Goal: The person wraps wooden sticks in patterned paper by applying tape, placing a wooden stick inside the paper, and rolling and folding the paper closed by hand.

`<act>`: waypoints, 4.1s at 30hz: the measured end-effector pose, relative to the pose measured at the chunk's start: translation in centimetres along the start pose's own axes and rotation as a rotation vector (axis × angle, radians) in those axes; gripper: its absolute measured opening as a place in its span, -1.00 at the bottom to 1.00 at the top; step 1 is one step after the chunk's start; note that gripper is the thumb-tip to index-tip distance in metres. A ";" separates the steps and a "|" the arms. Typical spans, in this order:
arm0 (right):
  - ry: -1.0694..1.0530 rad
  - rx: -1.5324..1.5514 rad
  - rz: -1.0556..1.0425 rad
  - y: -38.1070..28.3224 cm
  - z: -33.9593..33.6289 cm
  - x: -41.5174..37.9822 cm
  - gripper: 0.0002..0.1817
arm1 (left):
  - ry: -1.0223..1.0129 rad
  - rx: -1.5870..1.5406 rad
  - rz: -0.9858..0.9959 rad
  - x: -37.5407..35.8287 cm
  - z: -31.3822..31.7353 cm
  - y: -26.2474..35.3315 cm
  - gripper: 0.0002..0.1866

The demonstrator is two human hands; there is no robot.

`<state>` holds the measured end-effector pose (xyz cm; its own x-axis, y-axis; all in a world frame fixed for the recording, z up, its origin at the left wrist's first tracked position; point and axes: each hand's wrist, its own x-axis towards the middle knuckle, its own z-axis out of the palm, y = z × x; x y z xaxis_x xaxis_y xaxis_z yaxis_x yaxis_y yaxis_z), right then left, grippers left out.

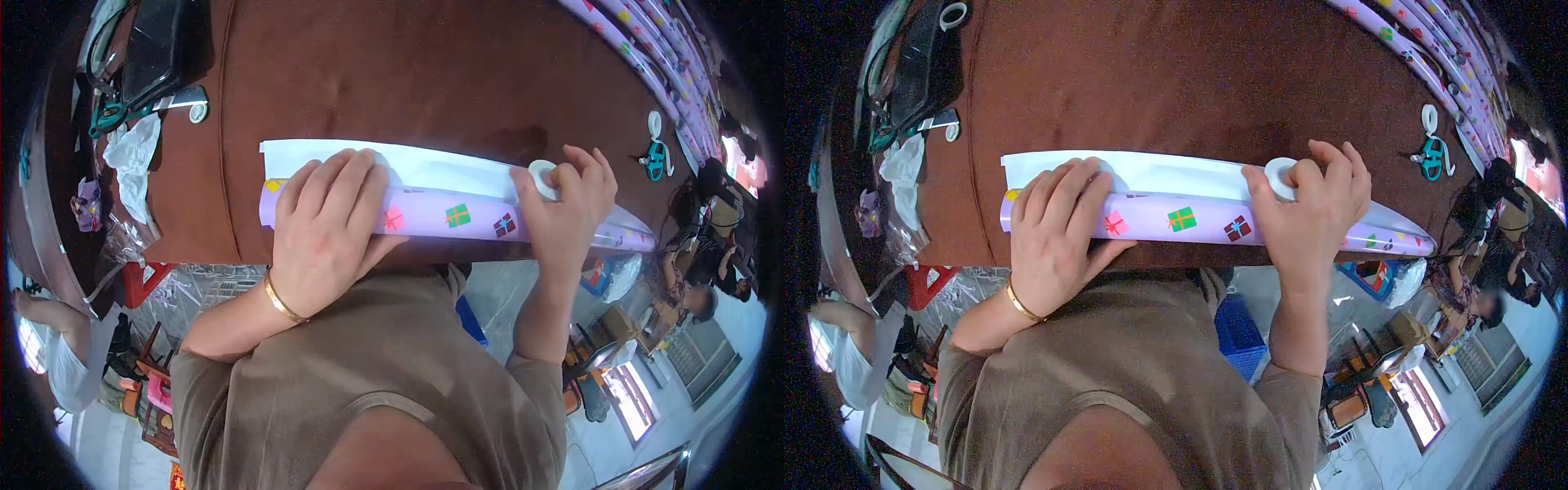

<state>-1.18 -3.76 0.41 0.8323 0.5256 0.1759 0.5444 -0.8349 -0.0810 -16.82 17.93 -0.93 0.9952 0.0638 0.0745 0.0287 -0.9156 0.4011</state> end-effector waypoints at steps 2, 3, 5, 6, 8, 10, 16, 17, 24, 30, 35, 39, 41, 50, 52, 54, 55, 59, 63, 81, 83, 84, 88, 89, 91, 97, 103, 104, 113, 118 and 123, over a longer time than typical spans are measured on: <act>0.005 0.006 0.001 0.0 0.4 0.1 -0.63 | -0.014 0.001 -0.017 0.0 0.0 0.0 -0.32; 0.001 0.002 0.005 0.0 0.6 0.2 -0.63 | -0.018 0.002 -0.016 0.0 0.1 0.0 -0.32; -0.004 0.000 0.010 -0.1 0.8 0.2 -0.62 | -0.001 0.012 -0.006 0.0 0.1 0.0 -0.35; -0.007 -0.007 0.010 -0.1 1.0 0.2 -0.62 | -0.003 0.012 -0.005 0.0 0.1 0.0 -0.35; -0.010 -0.012 0.011 0.0 1.2 0.2 -0.62 | -0.020 0.005 -0.009 0.1 -0.1 0.0 -0.35; -0.007 -0.029 0.015 0.0 1.3 0.2 -0.61 | -0.012 -0.002 -0.012 0.1 -0.1 0.0 -0.35; 0.031 -0.024 0.028 -0.1 1.6 -0.2 -0.61 | 0.035 -0.012 0.005 0.1 -0.1 0.0 -0.41; 0.035 -0.024 0.027 -0.3 1.5 -0.3 -0.61 | 0.046 -0.018 0.010 0.0 -0.2 0.0 -0.44; 0.074 0.054 -0.020 -3.6 1.2 -1.7 -0.62 | -0.053 0.029 -0.041 -3.2 -2.5 -0.6 -0.49; 0.049 0.099 -0.007 -5.0 1.5 -2.3 -0.61 | -0.092 -0.014 0.004 -3.3 -3.0 0.4 -0.40; 0.075 0.105 -0.011 -4.9 1.6 -2.3 -0.62 | -0.095 -0.217 0.240 0.3 -0.1 3.0 -0.29; 0.048 0.095 -0.035 -3.5 0.9 -2.2 -0.63 | -0.128 -0.164 0.211 0.6 0.8 3.4 -0.28; 0.035 0.133 -0.080 -1.8 0.2 -2.3 -0.65 | -0.137 -0.159 0.197 0.5 0.7 3.3 -0.28; 0.017 0.010 0.071 4.9 -2.6 -3.4 -0.65 | -0.160 -0.133 0.186 0.9 0.7 3.5 -0.26; 0.019 0.013 0.080 5.3 -2.2 -3.4 -0.65 | -0.168 -0.130 0.185 1.0 0.6 3.5 -0.26; 0.038 0.021 0.100 5.1 -1.6 -3.2 -0.63 | -0.202 -0.138 0.171 1.0 0.5 3.6 -0.29; 0.036 0.021 0.103 5.2 -1.4 -3.1 -0.63 | -0.205 -0.138 0.172 1.0 0.5 3.6 -0.29; 0.029 -0.013 0.104 5.1 -0.5 -2.7 -0.61 | -0.199 -0.123 0.176 1.1 0.6 3.5 -0.29; 0.032 -0.008 0.107 5.1 0.1 -2.5 -0.57 | -0.205 -0.127 0.176 1.2 0.5 3.5 -0.29; 0.120 -0.021 0.112 5.2 1.2 -3.1 -0.52 | -0.162 -0.045 0.338 4.9 4.2 9.0 -0.35; 0.128 -0.007 0.104 4.7 1.2 -3.3 -0.53 | -0.134 -0.014 0.338 4.5 4.2 8.7 -0.41; 0.135 0.008 0.093 4.3 1.2 -3.4 -0.53 | -0.132 -0.009 0.336 4.2 3.9 8.4 -0.41; 0.141 0.066 0.089 2.3 1.2 -3.9 -0.57 | -0.167 -0.022 0.290 2.9 2.4 7.6 -0.46; 0.123 0.092 0.096 1.8 1.0 -4.0 -0.59 | -0.165 -0.013 0.280 2.7 2.2 7.4 -0.47; 0.102 0.117 0.103 1.5 0.7 -4.3 -0.62 | -0.173 0.009 0.286 2.7 2.0 7.5 -0.43; 0.047 0.072 0.101 1.8 0.3 -4.3 -0.67 | -0.210 -0.161 0.331 4.5 3.0 9.2 -0.26; -0.001 0.028 -0.044 4.5 -1.2 -3.8 -0.65 | -0.242 -0.120 0.323 4.9 3.3 9.0 -0.23; -0.024 0.017 -0.060 5.2 -1.6 -3.7 -0.64 | -0.246 -0.118 0.320 4.9 3.3 9.0 -0.24; -0.020 -0.169 0.067 11.5 -4.1 -3.4 -0.62 | -0.277 -0.146 0.303 5.2 3.1 8.9 -0.26; 0.010 -0.138 0.120 11.7 -2.3 -3.7 -0.62 | -0.269 -0.160 0.312 5.6 2.9 9.0 -0.30; 0.033 -0.147 0.126 11.8 -1.2 -3.5 -0.62 | -0.281 -0.143 0.312 5.6 2.9 9.0 -0.30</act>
<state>2.23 -15.62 0.04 0.8880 0.4114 0.2053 0.4126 -0.9101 0.0391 -10.70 8.95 0.48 0.9415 -0.3356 -0.0309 -0.2710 -0.8086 0.5222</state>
